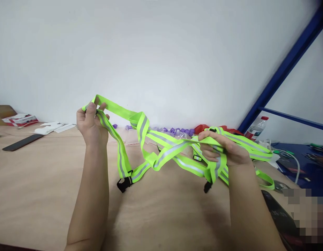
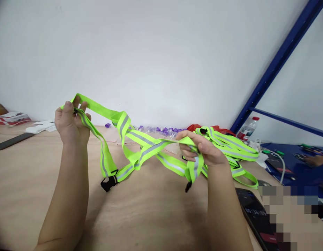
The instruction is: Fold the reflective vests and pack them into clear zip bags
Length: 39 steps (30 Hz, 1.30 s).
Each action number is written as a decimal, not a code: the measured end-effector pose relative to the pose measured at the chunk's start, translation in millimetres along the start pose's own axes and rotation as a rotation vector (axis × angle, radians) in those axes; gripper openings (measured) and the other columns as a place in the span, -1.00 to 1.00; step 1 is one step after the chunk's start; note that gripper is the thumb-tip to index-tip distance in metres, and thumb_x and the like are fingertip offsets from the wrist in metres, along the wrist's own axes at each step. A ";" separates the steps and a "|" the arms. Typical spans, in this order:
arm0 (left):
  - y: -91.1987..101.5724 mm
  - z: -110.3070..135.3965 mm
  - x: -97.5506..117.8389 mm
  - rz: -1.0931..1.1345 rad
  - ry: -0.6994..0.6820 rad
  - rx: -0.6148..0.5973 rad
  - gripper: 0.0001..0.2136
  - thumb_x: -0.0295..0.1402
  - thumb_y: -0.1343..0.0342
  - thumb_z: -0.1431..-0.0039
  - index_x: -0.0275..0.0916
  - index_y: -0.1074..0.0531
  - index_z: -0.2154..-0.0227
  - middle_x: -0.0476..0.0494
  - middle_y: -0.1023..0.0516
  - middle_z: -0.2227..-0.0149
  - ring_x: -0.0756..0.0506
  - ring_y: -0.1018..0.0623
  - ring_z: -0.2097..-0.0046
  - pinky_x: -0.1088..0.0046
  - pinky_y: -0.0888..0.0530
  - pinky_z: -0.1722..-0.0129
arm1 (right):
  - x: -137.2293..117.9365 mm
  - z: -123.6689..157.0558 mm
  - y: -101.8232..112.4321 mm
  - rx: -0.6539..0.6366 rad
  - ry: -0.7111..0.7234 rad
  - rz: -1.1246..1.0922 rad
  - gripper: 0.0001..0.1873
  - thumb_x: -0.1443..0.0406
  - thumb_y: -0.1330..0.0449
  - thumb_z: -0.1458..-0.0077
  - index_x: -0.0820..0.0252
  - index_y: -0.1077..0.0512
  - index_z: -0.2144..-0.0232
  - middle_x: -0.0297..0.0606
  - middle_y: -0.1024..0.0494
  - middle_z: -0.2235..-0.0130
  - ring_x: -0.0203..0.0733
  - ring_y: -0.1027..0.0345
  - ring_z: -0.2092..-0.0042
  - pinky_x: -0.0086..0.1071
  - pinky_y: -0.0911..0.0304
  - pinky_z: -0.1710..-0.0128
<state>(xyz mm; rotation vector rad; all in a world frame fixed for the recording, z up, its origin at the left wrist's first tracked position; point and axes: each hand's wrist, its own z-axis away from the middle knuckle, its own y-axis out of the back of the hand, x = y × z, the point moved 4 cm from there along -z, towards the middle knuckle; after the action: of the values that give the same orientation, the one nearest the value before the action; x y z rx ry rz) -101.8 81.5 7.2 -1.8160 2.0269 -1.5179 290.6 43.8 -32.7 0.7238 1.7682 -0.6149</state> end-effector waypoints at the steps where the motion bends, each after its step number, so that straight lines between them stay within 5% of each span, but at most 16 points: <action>1: 0.6 -0.5 0.5 0.000 -0.005 0.011 -0.78 -0.27 -0.33 -0.13 -0.04 -0.35 0.43 0.09 -0.63 0.11 -0.05 -0.64 0.12 0.53 -0.42 0.53 | 0.1 -0.5 -1.9 -0.031 0.012 0.000 -0.42 -0.10 -0.32 0.02 0.12 -0.44 0.07 -0.44 -0.17 0.50 -0.38 0.07 0.57 -0.44 0.07 0.61; 5: 2.8 -0.9 3.0 -0.018 -0.015 0.030 -0.79 -0.26 -0.34 -0.11 -0.02 -0.37 0.43 0.11 -0.63 0.12 -0.07 -0.63 0.11 0.49 -0.42 0.51 | -1.5 -4.9 -2.3 0.063 0.006 0.195 -0.52 0.02 -0.35 0.01 0.09 -0.48 0.08 -0.32 -0.39 0.42 -0.30 -0.18 0.52 -0.40 -0.10 0.55; 7: 3.8 -1.3 4.4 -0.036 -0.028 0.012 -0.82 -0.25 -0.31 -0.15 -0.02 -0.38 0.42 0.14 -0.63 0.13 -0.09 -0.63 0.08 0.47 -0.41 0.49 | -4.2 -8.3 1.0 0.226 -0.014 0.427 -0.57 0.10 -0.38 0.01 0.08 -0.50 0.09 -0.21 -0.50 0.19 -0.19 -0.37 0.33 -0.36 -0.26 0.39; 10: 4.8 -2.9 5.5 -0.042 -0.044 -0.047 -0.87 -0.27 -0.22 -0.25 -0.05 -0.37 0.38 0.17 -0.63 0.12 -0.08 -0.62 0.04 0.46 -0.39 0.46 | -9.4 -13.7 2.0 0.446 -0.023 0.727 -0.59 0.10 -0.34 -0.01 0.10 -0.51 0.09 -0.15 -0.50 -0.01 -0.02 -0.39 0.02 -0.28 -0.29 0.12; 13: 6.2 -4.7 6.2 0.000 -0.068 -0.089 -0.89 -0.30 -0.17 -0.30 -0.10 -0.37 0.34 0.16 -0.64 0.12 -0.05 -0.63 0.08 0.49 -0.34 0.47 | -13.7 -16.1 0.5 0.647 -0.028 0.983 -0.69 0.12 -0.24 -0.07 0.11 -0.51 0.16 -0.27 -0.51 0.27 -0.11 -0.38 0.24 -0.31 -0.22 0.27; 16: 6.4 -5.8 5.9 0.001 -0.069 -0.144 -0.91 -0.31 -0.13 -0.33 -0.09 -0.38 0.32 0.20 -0.64 0.11 -0.04 -0.62 0.06 0.49 -0.32 0.47 | -19.9 -14.4 -3.2 0.826 0.019 1.247 -0.86 0.24 -0.18 -0.07 0.08 -0.45 0.28 -0.44 -0.28 0.52 -0.23 -0.20 0.46 -0.36 -0.07 0.40; 21: 6.2 -5.1 7.6 -0.020 -0.072 -0.195 -0.90 -0.30 -0.08 -0.36 -0.05 -0.39 0.32 0.26 -0.63 0.08 -0.06 -0.59 -0.02 0.47 -0.28 0.47 | -26.7 -10.9 -6.9 0.981 0.105 1.382 -0.86 0.34 -0.13 0.04 0.05 -0.20 0.42 -0.47 -0.24 0.56 -0.24 -0.13 0.51 -0.35 -0.04 0.41; 25: 0.2 0.3 11.0 -0.002 -0.002 -0.180 -0.91 -0.26 -0.10 -0.35 -0.05 -0.39 0.31 0.26 -0.63 0.09 -0.04 -0.60 0.01 0.49 -0.28 0.48 | -23.6 -11.9 -1.6 0.931 0.115 1.189 -0.79 0.35 -0.11 0.05 0.07 -0.08 0.49 -0.35 -0.45 0.38 -0.19 -0.32 0.36 -0.31 -0.17 0.30; 31: -14.1 8.9 9.7 -0.028 0.141 -0.194 -0.75 -0.06 -0.21 -0.21 -0.12 -0.45 0.38 -0.01 -0.66 0.23 -0.03 -0.60 0.38 0.47 -0.30 0.64 | -9.1 -18.7 -1.2 0.569 0.038 0.522 -0.76 0.23 -0.23 -0.02 0.07 -0.20 0.35 -0.41 -0.39 0.36 -0.23 -0.38 0.37 -0.30 -0.38 0.32; 39: -20.5 12.7 -0.3 0.001 0.268 -0.310 -0.78 -0.08 -0.26 -0.17 -0.11 -0.47 0.36 -0.07 -0.64 0.18 -0.09 -0.64 0.35 0.47 -0.35 0.64 | -5.6 -16.8 -4.4 0.429 -0.138 0.610 -0.56 0.05 -0.35 0.02 0.14 -0.35 0.19 -0.22 -0.39 0.15 -0.24 -0.30 0.32 -0.40 -0.31 0.49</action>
<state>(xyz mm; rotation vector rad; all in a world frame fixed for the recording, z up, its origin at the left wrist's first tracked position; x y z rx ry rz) -79.0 77.1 13.6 -1.7842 2.5104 -1.5987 277.9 51.7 -22.2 1.4100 1.1998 -0.6029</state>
